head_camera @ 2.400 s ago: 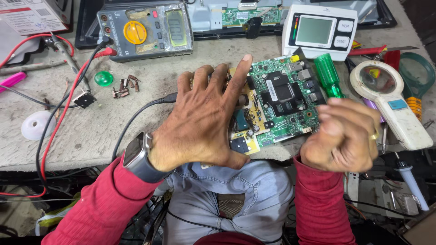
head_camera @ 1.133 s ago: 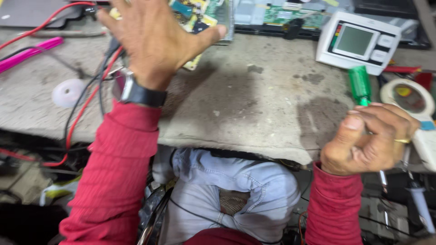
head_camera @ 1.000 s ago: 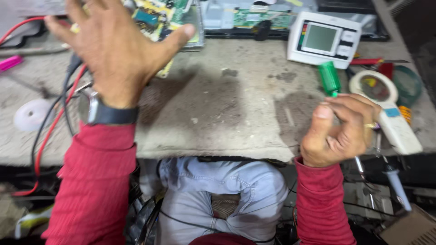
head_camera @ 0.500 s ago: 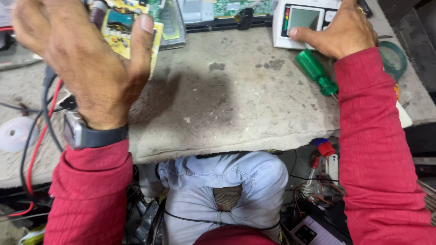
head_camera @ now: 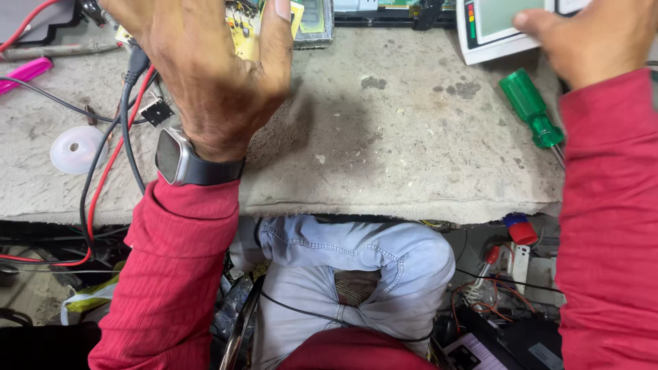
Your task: The person disassembles a white plastic electronic device using a screwdriver, then uses a soldering iron to attach wires to the internal circuit board. The person handles the device casing, screws, and wires during the process.
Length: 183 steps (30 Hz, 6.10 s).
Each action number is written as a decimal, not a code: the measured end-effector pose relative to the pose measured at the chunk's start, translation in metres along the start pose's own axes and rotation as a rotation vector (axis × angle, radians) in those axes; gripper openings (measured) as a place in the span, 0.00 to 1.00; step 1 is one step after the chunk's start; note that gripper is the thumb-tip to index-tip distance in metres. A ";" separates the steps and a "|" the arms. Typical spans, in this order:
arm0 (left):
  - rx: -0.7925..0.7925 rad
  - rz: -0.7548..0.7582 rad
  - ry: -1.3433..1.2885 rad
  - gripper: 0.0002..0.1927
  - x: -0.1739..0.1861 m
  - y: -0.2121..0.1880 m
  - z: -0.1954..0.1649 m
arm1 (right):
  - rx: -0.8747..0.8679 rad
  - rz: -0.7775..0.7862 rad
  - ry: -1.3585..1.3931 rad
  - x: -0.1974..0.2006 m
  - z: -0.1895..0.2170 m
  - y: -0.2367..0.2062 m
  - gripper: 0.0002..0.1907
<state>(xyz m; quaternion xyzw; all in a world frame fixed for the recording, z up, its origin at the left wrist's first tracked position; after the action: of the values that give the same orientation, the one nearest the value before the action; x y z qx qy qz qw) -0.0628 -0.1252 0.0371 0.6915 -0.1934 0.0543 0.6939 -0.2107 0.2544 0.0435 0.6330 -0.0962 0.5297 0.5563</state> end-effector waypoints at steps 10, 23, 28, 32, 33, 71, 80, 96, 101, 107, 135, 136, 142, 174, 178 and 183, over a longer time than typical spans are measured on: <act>-0.266 -0.059 -0.381 0.06 0.011 0.013 -0.029 | 0.567 -0.318 -0.026 0.009 0.189 -0.038 0.12; -0.226 0.604 -0.331 0.18 -0.033 -0.010 -0.069 | 0.544 0.124 0.500 -0.003 0.224 -0.102 0.14; -0.286 0.535 -0.473 0.36 -0.020 -0.005 -0.079 | 0.009 -0.018 0.038 0.052 0.111 -0.089 0.17; -0.395 0.552 -0.440 0.59 -0.014 -0.011 -0.105 | 0.067 0.077 -0.274 0.035 0.061 -0.083 0.20; -0.430 0.513 -0.381 0.64 -0.012 -0.012 -0.111 | 0.025 0.116 -0.230 0.025 0.050 -0.082 0.20; -0.348 0.541 -0.238 0.21 -0.016 -0.042 -0.138 | -0.357 -0.331 1.617 -0.026 0.012 -0.026 0.18; -0.370 0.545 -0.063 0.15 -0.021 -0.037 -0.159 | 0.241 -0.063 0.861 -0.032 0.114 -0.004 0.12; -0.149 0.496 -0.049 0.22 -0.023 -0.035 -0.170 | 0.116 0.004 0.449 -0.052 0.119 -0.023 0.12; -0.137 0.460 -0.054 0.23 -0.018 -0.036 -0.167 | 0.107 -0.002 0.463 -0.053 0.118 -0.025 0.12; -0.073 0.590 -0.060 0.21 -0.028 -0.039 -0.160 | 0.066 -0.010 0.591 -0.051 0.113 -0.023 0.12; -0.527 0.707 -0.141 0.30 -0.189 0.033 -0.245 | -0.013 -0.851 1.056 0.019 -0.105 -0.064 0.27; -0.494 0.648 -0.160 0.39 -0.175 0.039 -0.240 | -0.026 -0.845 1.075 0.017 -0.110 -0.068 0.27; -0.329 1.078 -0.194 0.60 -0.112 0.000 -0.134 | -0.039 -0.657 1.450 0.006 -0.134 -0.079 0.30; -0.385 0.535 -0.202 0.52 -0.061 -0.004 -0.126 | 0.066 -0.802 0.868 0.025 -0.072 -0.139 0.20; -0.385 0.521 -0.200 0.54 -0.060 -0.004 -0.125 | 0.236 -0.883 0.873 0.031 -0.050 -0.138 0.23; -0.399 0.517 -0.162 0.55 -0.063 -0.005 -0.125 | 0.308 -0.988 0.714 0.037 -0.010 -0.140 0.24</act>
<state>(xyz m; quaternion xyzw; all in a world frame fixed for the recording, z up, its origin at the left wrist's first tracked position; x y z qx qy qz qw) -0.0944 0.0089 0.0145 0.4721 -0.4238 0.1346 0.7612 -0.1014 0.3311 -0.0138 0.4594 0.4767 0.3967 0.6358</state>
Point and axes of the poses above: each hand's wrist, its own y-axis towards the middle knuckle, its own x-axis out of the back of the hand, z = x × y, the point moved 7 cm from there along y, towards the middle knuckle, and after that the axes turned 13 degrees about y, right-handed, at the moved point
